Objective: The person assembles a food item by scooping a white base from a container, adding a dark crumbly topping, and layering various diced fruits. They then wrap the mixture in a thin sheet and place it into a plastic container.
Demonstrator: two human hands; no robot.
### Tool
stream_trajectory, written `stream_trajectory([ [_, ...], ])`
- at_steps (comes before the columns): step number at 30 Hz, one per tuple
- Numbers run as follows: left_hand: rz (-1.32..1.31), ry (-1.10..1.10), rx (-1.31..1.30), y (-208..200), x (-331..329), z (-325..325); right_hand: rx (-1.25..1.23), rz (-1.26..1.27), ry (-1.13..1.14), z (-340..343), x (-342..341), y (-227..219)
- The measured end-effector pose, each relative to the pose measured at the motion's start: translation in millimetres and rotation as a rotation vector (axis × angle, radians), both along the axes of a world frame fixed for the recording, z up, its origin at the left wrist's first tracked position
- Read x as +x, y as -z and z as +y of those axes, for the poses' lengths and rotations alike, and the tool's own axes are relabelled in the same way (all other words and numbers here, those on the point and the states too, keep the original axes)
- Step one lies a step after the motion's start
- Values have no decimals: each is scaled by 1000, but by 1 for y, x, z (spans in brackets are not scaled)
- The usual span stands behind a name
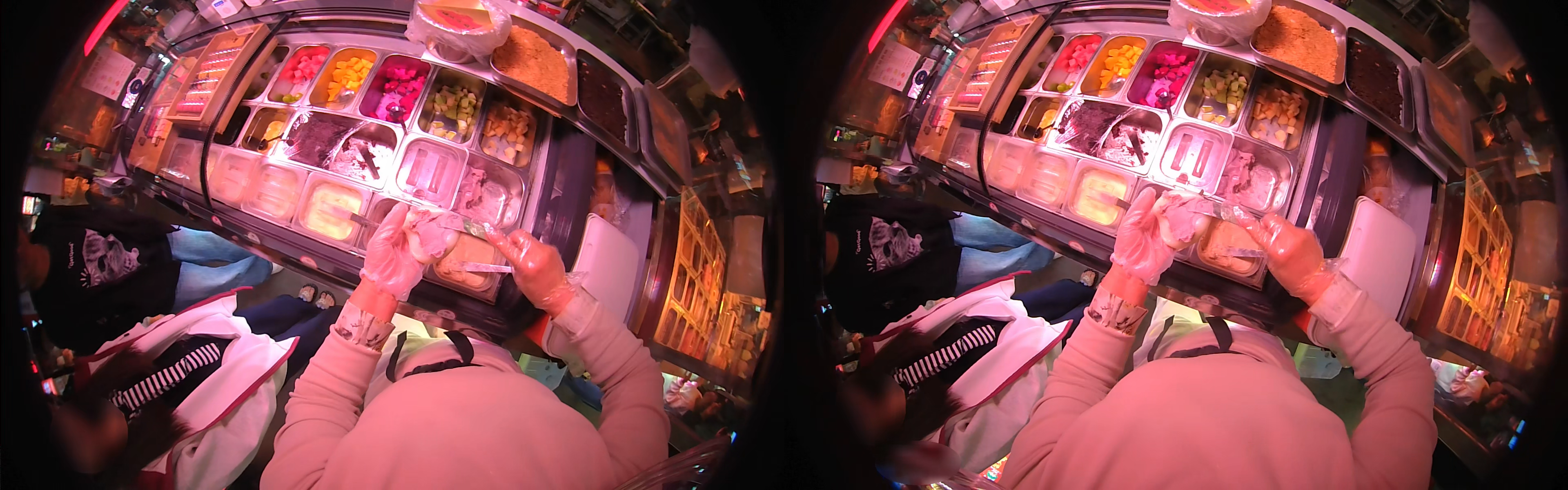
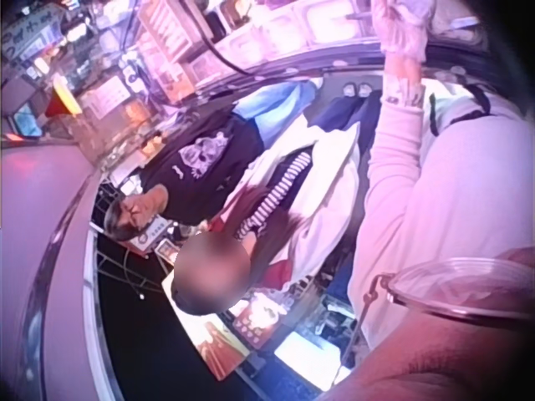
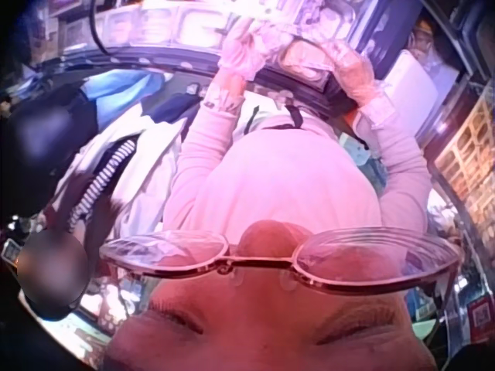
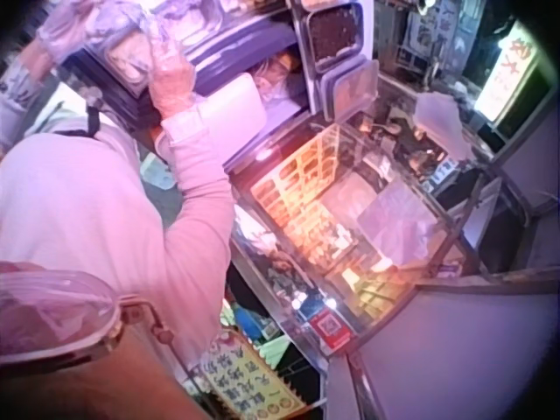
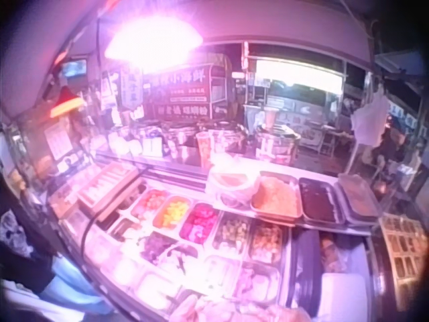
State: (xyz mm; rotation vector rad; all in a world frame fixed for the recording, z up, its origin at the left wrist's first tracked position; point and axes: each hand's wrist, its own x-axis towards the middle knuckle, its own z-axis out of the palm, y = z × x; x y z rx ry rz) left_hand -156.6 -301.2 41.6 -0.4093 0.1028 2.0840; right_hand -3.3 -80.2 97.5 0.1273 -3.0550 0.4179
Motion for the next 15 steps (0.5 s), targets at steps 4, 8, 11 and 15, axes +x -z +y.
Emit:
stream_trajectory([
  [4,-105,21,78,7,5,-6,-610,-9,138,-7,16,-9],
  [8,-162,-26,53,5,12,3,-146,125,166,-47,24,-12],
  [11,-6,1,147,-20,17,12,-40,159,129,-62,27,4],
  [15,65,-28,248,-15,17,10,-27,210,72,-68,43,9],
])
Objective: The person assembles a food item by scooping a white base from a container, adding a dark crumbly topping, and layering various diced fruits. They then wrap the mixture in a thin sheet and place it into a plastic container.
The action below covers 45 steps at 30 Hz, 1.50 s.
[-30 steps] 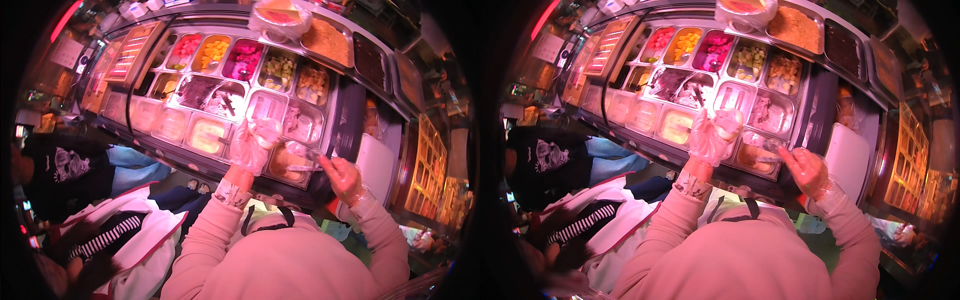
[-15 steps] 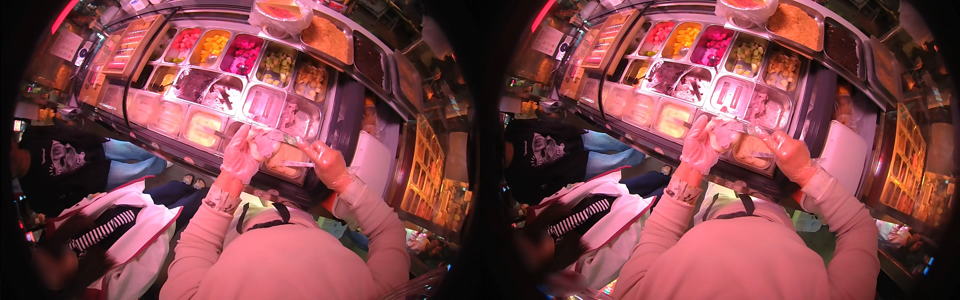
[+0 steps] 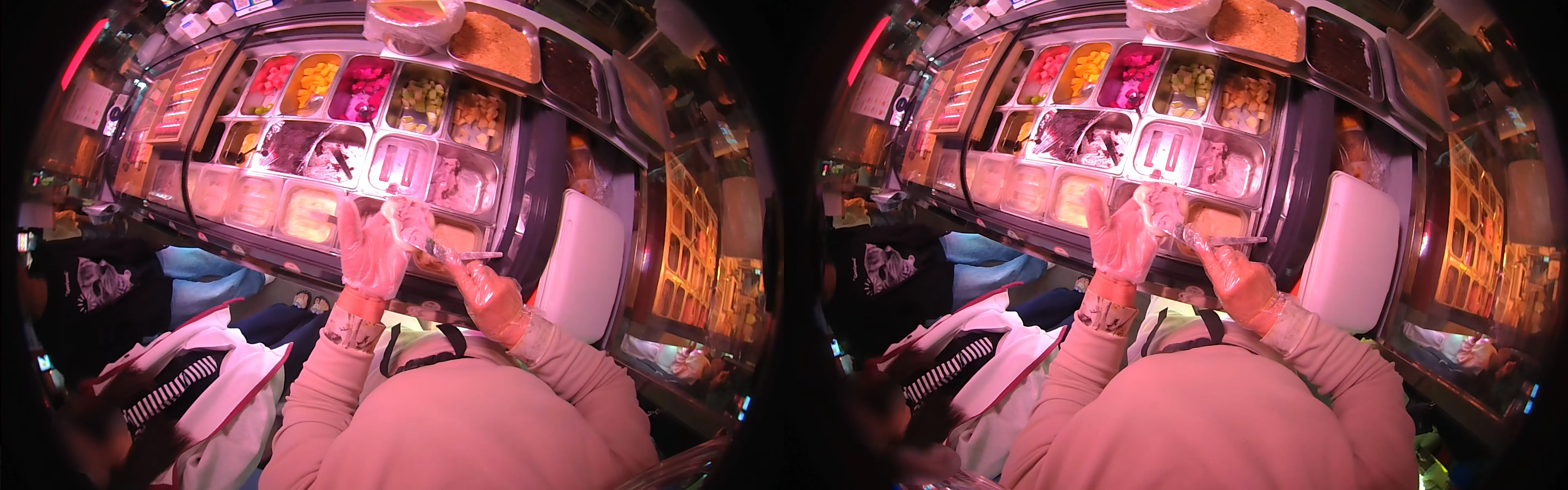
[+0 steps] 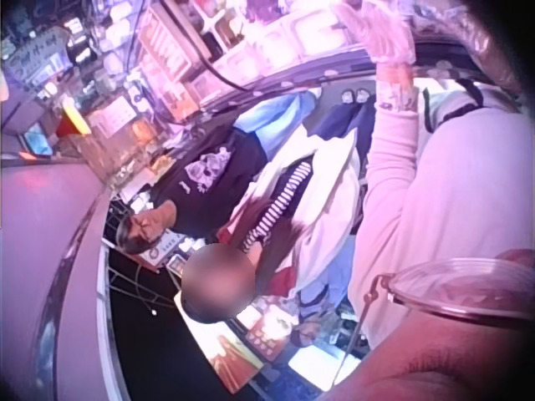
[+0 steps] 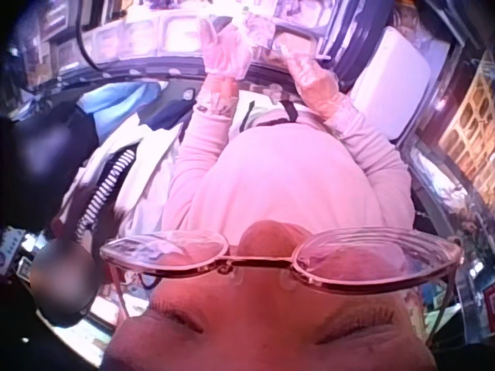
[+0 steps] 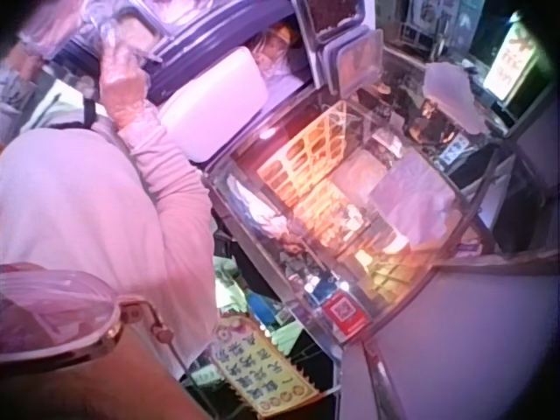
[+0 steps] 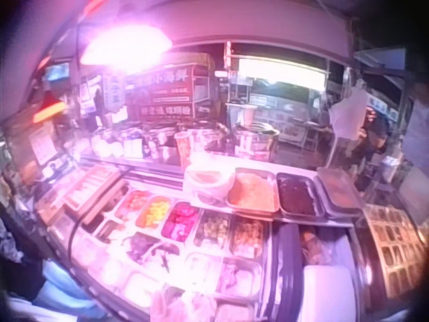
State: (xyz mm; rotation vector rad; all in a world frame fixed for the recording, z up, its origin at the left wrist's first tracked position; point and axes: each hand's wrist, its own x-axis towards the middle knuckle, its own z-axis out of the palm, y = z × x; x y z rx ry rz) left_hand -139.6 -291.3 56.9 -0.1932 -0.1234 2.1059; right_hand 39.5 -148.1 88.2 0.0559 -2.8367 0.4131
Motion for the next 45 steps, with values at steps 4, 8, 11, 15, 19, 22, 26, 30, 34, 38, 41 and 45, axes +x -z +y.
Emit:
stream_trajectory([
  [4,36,-77,-47,-1,-1,-8,92,75,-83,19,10,-21],
  [8,-38,-130,-55,2,3,-5,-8,210,-5,26,7,-19],
  [11,-167,-129,7,-6,16,2,94,127,-11,31,-7,-12],
  [15,11,-142,-62,-7,12,-2,-49,59,50,37,5,11],
  [19,-132,-129,47,0,-1,-7,-553,69,173,26,10,13],
  [22,-44,-115,-29,10,-16,-9,-755,173,313,5,-2,10],
  [26,0,-13,-102,4,-33,-13,-218,62,264,-22,-54,-11],
  [30,84,32,-154,6,-58,-29,62,32,193,-53,-76,19],
  [34,47,-61,-242,11,-90,-51,54,18,67,-68,-94,10],
  [38,25,-126,-282,19,-135,-76,-324,136,171,-58,-90,0],
  [41,25,-94,-248,20,-152,-91,-20,81,575,-23,-99,10],
  [45,-49,-13,-284,23,-156,-107,96,-893,828,79,-89,105],
])
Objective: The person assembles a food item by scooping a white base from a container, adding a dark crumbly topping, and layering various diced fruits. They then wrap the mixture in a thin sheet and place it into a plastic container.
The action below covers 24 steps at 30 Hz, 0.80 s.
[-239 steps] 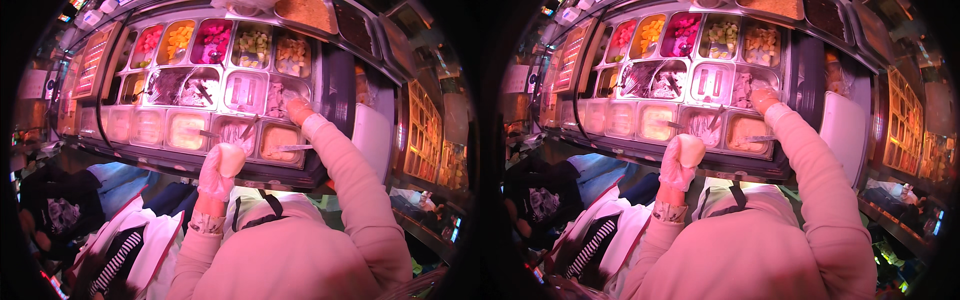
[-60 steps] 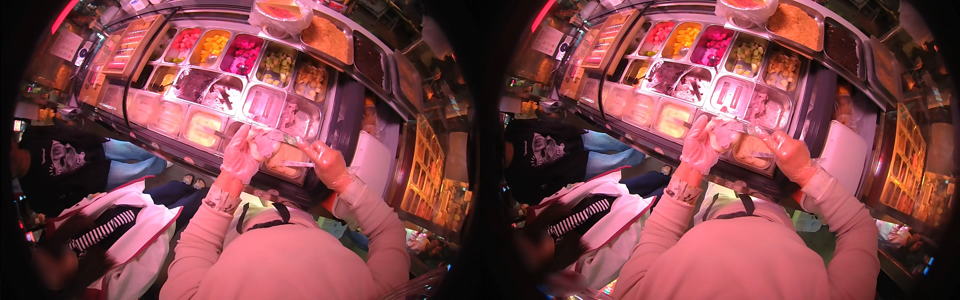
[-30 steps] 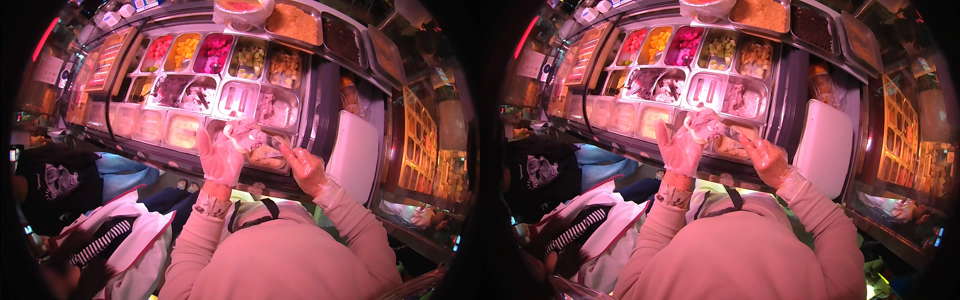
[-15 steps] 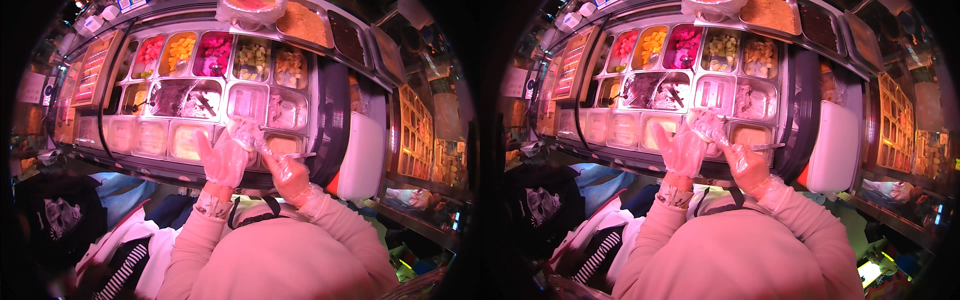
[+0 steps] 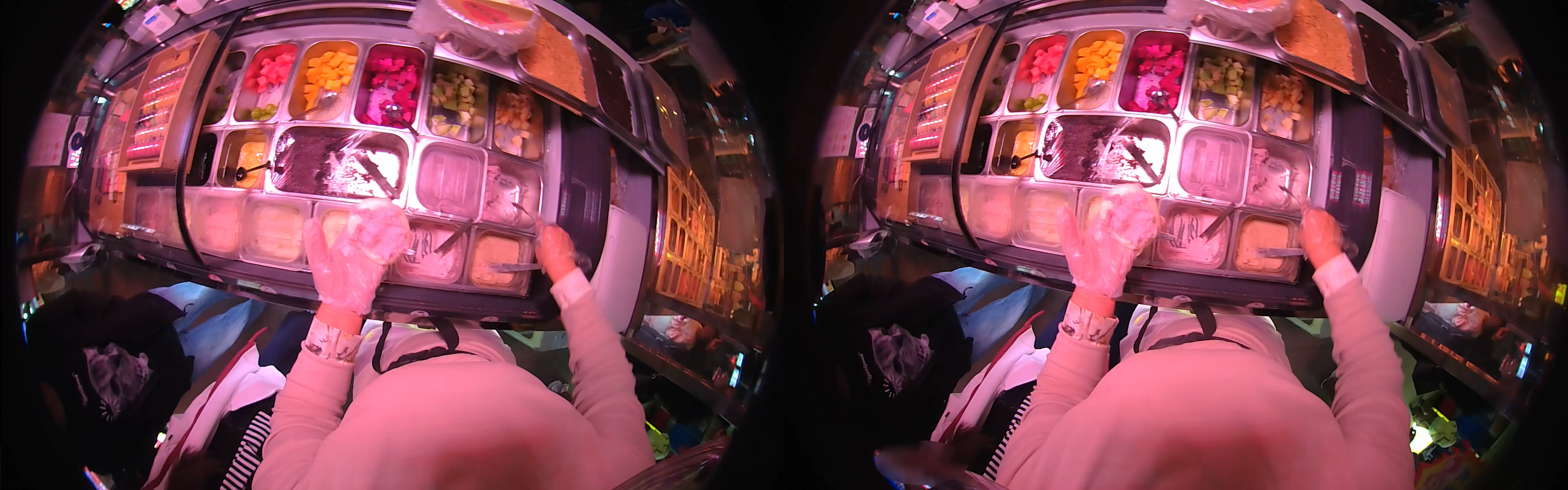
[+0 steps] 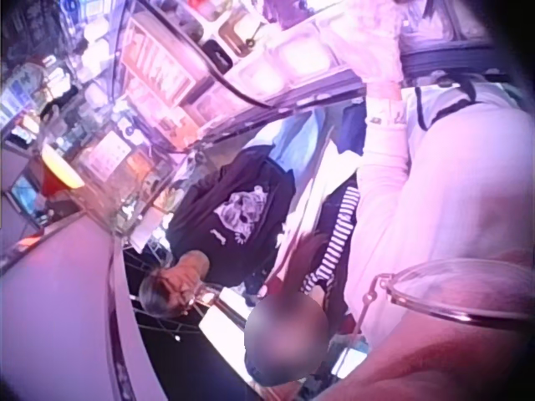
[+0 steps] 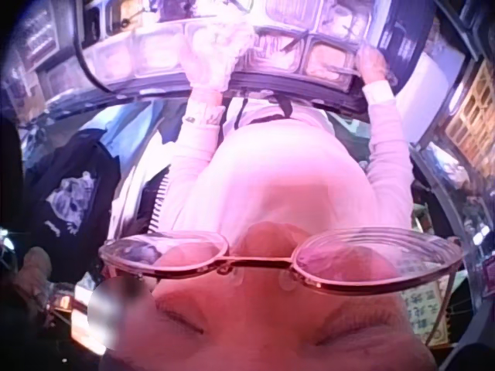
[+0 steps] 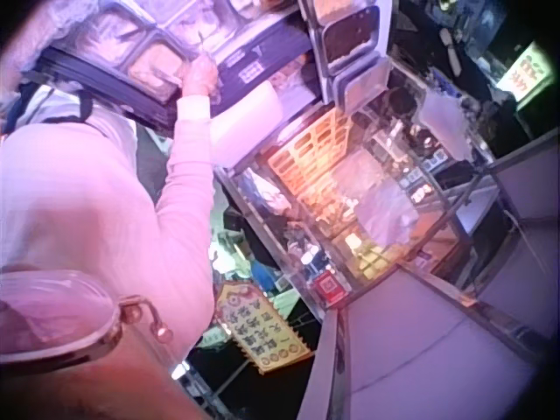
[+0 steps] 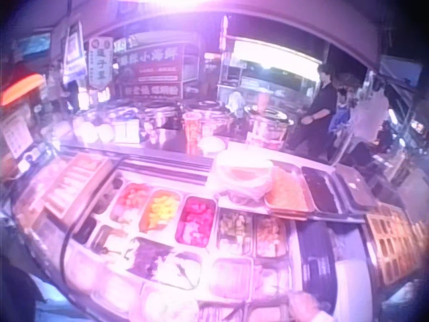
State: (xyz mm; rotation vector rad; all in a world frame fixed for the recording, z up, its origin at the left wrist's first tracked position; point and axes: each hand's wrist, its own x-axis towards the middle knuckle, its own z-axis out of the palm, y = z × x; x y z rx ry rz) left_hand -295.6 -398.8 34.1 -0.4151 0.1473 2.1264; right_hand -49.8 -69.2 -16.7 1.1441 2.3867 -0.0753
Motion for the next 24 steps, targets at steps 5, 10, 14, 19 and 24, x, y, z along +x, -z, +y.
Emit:
stream_trajectory([
  [5,-198,-51,120,27,9,-41,264,203,-495,-30,-115,5],
  [10,-134,-39,72,18,2,-56,-310,598,-421,-137,-276,59],
  [14,-132,-100,68,17,-9,-73,-415,79,-321,-145,-327,113],
  [19,-129,-179,171,49,-16,-99,-249,372,-537,-142,-313,87],
  [24,-52,-85,-29,45,-29,-98,-206,421,-910,-143,-334,73],
])
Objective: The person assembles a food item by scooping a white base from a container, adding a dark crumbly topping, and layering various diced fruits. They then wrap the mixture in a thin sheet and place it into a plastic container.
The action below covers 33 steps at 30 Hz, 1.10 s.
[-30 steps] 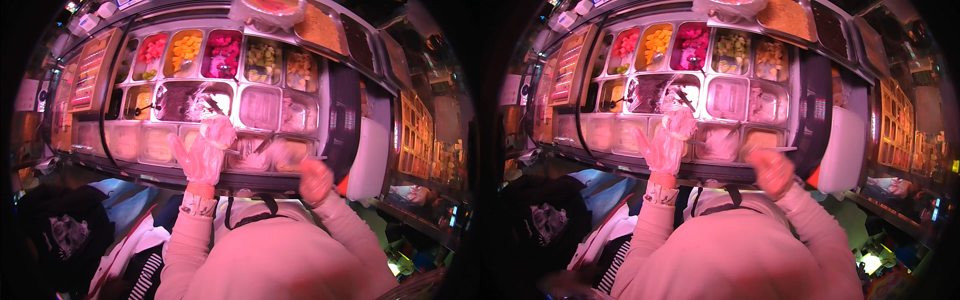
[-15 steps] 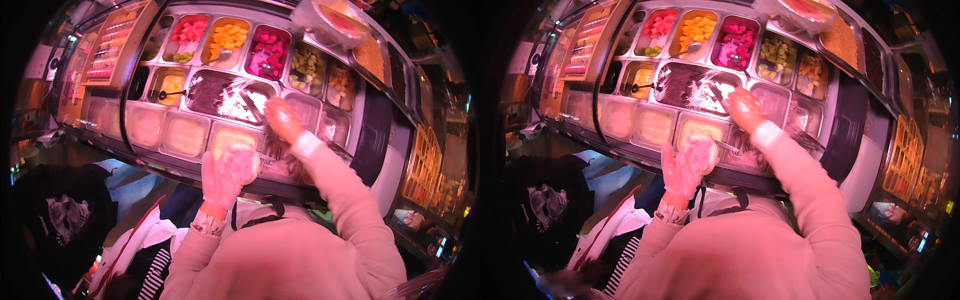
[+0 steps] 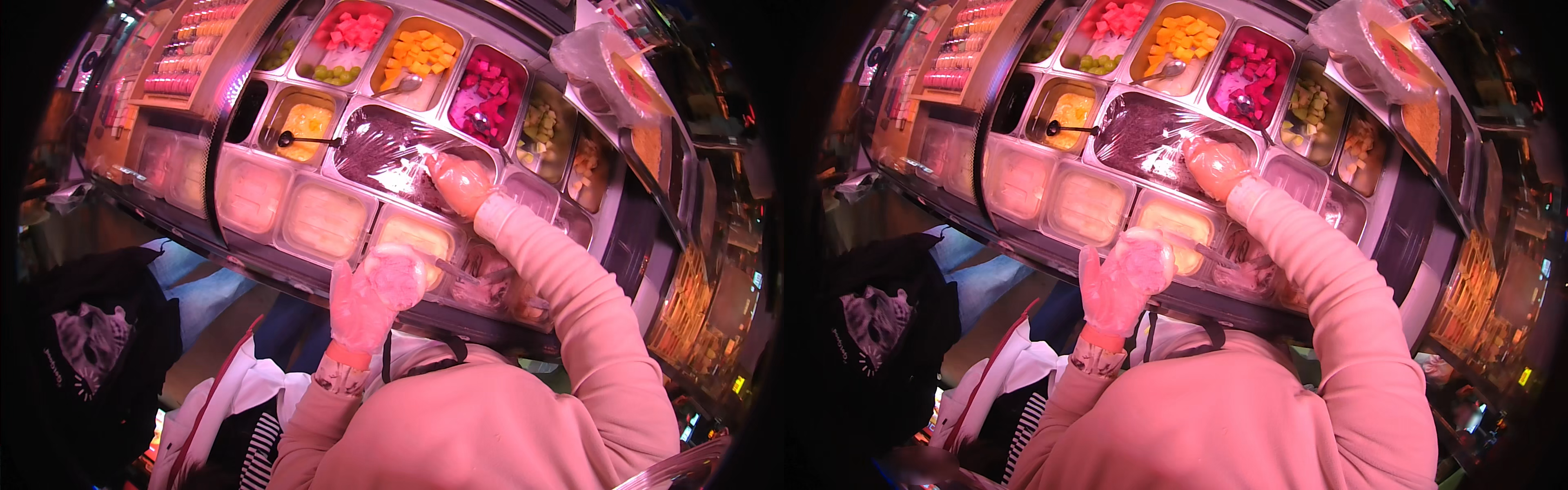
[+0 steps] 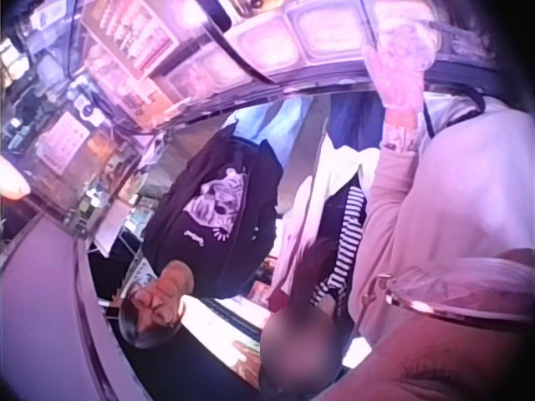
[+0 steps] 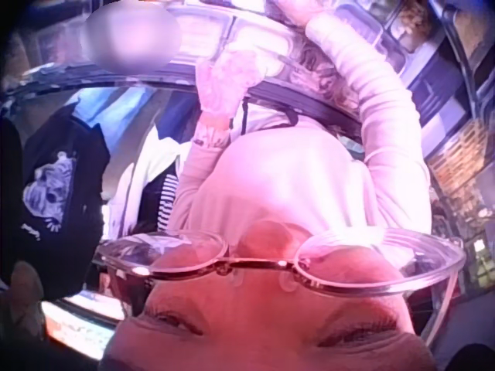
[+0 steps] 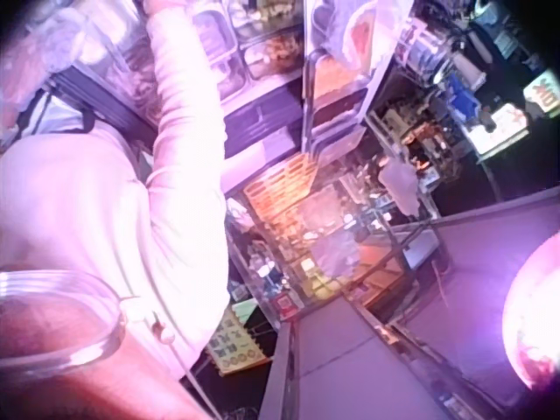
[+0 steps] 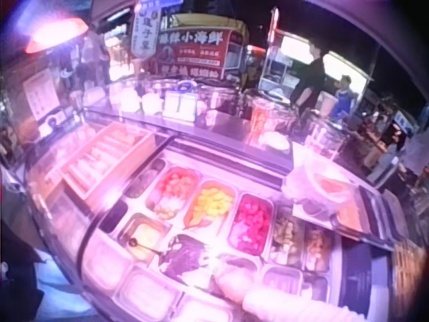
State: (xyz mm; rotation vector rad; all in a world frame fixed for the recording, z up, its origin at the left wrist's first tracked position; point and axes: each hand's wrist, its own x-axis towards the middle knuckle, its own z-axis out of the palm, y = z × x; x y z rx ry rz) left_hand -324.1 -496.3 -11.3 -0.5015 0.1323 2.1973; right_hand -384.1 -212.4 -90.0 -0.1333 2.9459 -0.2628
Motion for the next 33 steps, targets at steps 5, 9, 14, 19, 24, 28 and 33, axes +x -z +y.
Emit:
stream_trajectory([
  [5,70,11,-14,7,-4,4,77,-160,-166,-5,-17,6],
  [9,52,31,-27,6,-6,6,16,-224,-145,-26,-30,-6],
  [14,5,-69,-57,-15,-12,8,140,-373,-367,-39,-34,-25],
  [19,-59,-148,-45,-9,-12,9,356,-558,-347,-4,-19,-44],
  [24,80,-93,-131,7,-23,34,-405,-396,345,104,29,-106],
  [28,238,-56,-133,21,-37,89,-1052,-576,913,89,85,-191],
  [33,503,6,-311,-5,-25,154,-1110,-237,606,71,162,-161],
])
